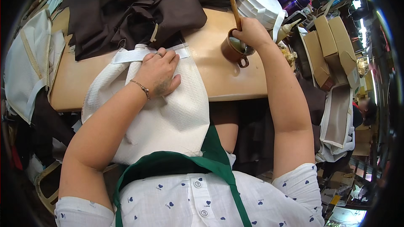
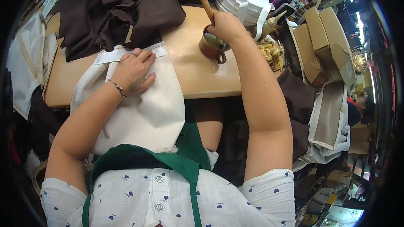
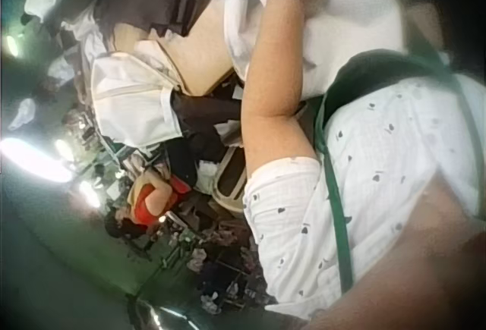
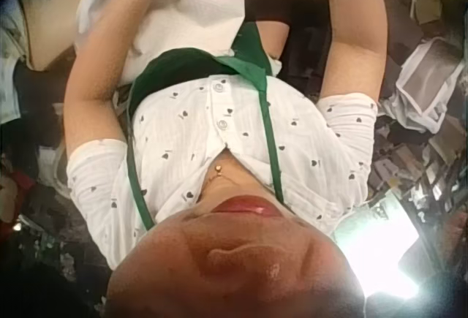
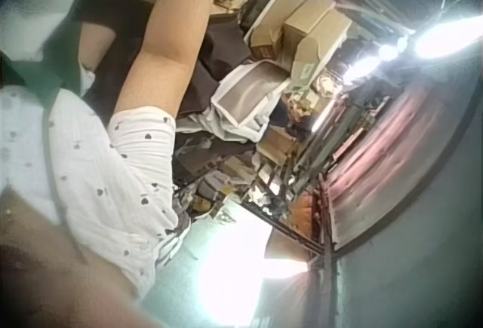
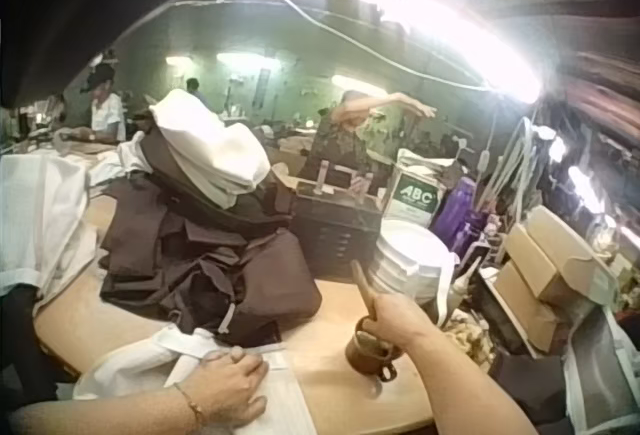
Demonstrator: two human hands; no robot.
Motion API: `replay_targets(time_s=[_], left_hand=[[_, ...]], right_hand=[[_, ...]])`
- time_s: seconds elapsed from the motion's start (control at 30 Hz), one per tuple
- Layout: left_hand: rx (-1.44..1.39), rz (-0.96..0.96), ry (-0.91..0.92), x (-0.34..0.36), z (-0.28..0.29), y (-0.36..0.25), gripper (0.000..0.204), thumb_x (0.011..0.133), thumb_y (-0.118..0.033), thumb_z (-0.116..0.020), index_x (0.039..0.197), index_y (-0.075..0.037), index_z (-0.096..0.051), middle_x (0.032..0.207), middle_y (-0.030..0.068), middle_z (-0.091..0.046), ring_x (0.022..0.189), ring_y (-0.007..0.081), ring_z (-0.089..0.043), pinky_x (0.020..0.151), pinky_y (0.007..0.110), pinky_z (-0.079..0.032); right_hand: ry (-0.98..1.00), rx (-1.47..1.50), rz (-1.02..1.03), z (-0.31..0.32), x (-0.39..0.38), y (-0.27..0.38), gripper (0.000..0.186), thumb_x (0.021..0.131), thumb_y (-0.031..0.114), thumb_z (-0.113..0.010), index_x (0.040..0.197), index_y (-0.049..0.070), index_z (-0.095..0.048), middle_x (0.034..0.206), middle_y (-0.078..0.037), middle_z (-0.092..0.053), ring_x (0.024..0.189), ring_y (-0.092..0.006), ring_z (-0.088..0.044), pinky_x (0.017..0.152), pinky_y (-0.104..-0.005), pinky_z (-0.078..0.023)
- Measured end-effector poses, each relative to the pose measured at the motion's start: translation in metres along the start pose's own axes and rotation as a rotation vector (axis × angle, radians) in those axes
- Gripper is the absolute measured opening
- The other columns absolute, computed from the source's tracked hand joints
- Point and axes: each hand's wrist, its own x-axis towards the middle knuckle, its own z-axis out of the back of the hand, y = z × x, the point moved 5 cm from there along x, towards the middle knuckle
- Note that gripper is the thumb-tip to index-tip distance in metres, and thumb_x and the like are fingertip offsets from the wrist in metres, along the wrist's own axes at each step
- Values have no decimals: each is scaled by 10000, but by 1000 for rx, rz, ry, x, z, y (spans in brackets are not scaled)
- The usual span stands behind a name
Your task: The person applies a liquid substance to the edge of a leather piece using a brush and trims threads from the leather using shears.
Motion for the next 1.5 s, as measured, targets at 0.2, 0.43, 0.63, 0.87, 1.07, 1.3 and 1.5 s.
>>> replay_targets(time_s=[0.2, 0.43, 0.63, 0.87, 1.07, 1.3, 1.5], left_hand=[[-49, -8, -8, 0, -1, -1, 395, 708, -282, -531, 977, 8, -527, 940, 78, -493, 930, 209, -458, 784, 327, -384], [-47, -19, -22, 1, -3, 0, 394, 700, -283, -529, 962, 12, -530, 939, 78, -492, 930, 208, -456, 782, 328, -383], [-33, -2, -22, -1, -4, 1, 381, 700, -285, -524, 940, 11, -531, 935, 87, -489, 939, 209, -452, 783, 340, -386], [-52, 46, 140, 2, -4, 1, 462, 707, -269, -524, 1071, 16, -505, 1059, 95, -472, 1018, 216, -440, 833, 353, -374], [-33, 10, 58, 0, -5, 0, 445, 703, -257, -528, 1051, 20, -510, 1002, 107, -498, 944, 229, -473, 807, 348, -389], [-31, -35, -42, 1, -5, -2, 305, 675, -249, -548, 874, -19, -523, 915, 87, -515, 852, 218, -504, 747, 312, -408], [-48, -31, -78, -3, -4, 1, 296, 671, -249, -553, 848, -15, -518, 910, 101, -521, 846, 225, -511, 744, 314, -407]], right_hand=[[110, -187, 45, 4, 2, 15, 223, 669, 199, -631, 770, 3, -593, 756, -183, -602, 731, -331, -578, 673, -391, -458], [118, -394, 81, 28, -2, 25, 197, 674, 154, -593, 818, 21, -604, 779, -171, -613, 760, -304, -595, 695, -378, -477], [31, -145, -8, 37, -17, 2, 200, 669, 158, -600, 787, -2, -573, 737, -179, -597, 696, -326, -581, 657, -387, -454], [-429, 373, 35, 89, -50, -21, 179, 703, 130, -637, 653, 7, -517, 567, -38, -535, 538, -89, -516, 520, -253, -432], [-372, 898, 307, 24, -51, 51, 127, 736, 113, -646, 737, 16, -563, 639, -3, -556, 590, -48, -511, 531, -195, -419], [-152, 1037, 191, -51, -32, 79, 128, 714, 95, -641, 714, 2, -555, 635, -27, -569, 612, -77, -532, 565, -221, -441], [-261, 889, 199, -46, -30, 73, 119, 697, 96, -629, 695, 9, -548, 633, -64, -590, 588, -113, -572, 573, -236, -458]])
